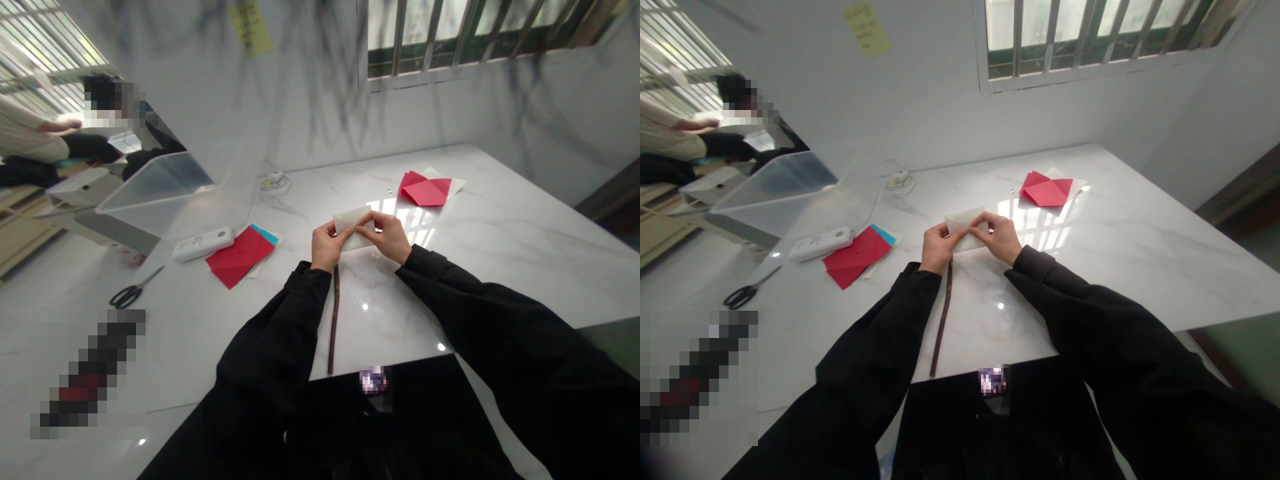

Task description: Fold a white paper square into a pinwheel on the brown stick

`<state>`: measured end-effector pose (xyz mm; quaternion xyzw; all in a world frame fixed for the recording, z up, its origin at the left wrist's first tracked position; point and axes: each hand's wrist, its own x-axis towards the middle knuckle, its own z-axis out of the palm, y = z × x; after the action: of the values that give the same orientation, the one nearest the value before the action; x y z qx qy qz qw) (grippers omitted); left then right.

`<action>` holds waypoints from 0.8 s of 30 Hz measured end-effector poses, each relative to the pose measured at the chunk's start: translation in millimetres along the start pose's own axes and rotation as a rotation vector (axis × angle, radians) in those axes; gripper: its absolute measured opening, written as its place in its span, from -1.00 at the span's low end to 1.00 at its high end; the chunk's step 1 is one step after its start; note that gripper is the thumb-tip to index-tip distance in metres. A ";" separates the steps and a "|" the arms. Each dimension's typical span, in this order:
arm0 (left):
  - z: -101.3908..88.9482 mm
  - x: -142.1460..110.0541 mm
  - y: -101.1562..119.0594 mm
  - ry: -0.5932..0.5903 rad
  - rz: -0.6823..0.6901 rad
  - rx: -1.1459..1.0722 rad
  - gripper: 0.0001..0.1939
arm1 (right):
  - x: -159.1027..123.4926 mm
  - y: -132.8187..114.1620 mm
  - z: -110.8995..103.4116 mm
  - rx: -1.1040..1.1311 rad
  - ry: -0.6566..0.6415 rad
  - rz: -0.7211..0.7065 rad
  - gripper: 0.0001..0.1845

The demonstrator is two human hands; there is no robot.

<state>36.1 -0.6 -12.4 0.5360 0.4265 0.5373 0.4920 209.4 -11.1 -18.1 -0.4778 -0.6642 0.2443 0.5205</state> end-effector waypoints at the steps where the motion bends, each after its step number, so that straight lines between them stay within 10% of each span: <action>1: 0.2 0.0 0.0 0.001 0.004 0.003 -0.39 | 0.1 0.1 0.1 0.000 0.002 -0.004 -0.73; 7: 1.5 0.8 -0.3 0.000 -0.017 0.002 -0.37 | -1.0 -1.3 1.6 0.080 0.014 -0.010 -0.62; 14: 0.3 1.5 0.2 -0.018 -0.045 -0.076 -0.41 | 0.4 1.8 1.7 0.290 0.006 0.099 0.02; 24: -16.8 9.1 14.5 0.002 -0.034 0.012 -0.48 | 9.0 12.2 -2.3 0.622 -0.113 0.370 -0.45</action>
<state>18.9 7.4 2.3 0.5311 0.4391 0.5269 0.4974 216.1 1.8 -23.2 -0.3942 -0.4884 0.5507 0.5504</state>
